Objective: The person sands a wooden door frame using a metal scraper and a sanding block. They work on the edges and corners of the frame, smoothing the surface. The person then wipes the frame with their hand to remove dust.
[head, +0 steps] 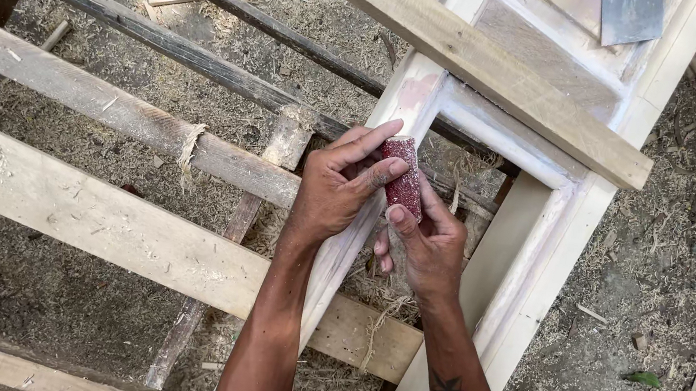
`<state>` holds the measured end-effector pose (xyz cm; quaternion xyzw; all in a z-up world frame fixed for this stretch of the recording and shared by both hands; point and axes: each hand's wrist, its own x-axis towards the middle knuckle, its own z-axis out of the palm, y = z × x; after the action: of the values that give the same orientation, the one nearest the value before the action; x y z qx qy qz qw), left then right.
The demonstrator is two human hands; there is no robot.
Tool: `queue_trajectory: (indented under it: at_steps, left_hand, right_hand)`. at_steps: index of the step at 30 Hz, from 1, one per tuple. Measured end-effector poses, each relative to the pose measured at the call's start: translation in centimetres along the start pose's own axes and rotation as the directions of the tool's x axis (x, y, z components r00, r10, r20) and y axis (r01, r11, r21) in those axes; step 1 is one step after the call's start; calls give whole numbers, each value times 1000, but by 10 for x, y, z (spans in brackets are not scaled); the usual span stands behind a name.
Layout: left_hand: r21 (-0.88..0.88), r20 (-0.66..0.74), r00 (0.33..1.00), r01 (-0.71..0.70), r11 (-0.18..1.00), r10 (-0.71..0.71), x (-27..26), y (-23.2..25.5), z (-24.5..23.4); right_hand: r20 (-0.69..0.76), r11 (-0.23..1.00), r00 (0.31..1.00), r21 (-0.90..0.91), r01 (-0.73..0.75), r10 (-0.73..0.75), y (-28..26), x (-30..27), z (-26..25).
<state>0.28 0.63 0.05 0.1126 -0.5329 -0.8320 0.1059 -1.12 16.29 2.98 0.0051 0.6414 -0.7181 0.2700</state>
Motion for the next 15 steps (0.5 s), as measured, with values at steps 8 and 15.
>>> queue_trajectory:
  at_steps: [8,15]
  left_hand:
    - [-44,-29,1000,-1,999,0,1,-4,-1]
    - [34,-21,995,93,995,-93,1,2,2]
  right_hand:
    - [30,996,996,17,84,-84,7,4,-5]
    - [107,992,990,-80,98,-90,7,-4,-9]
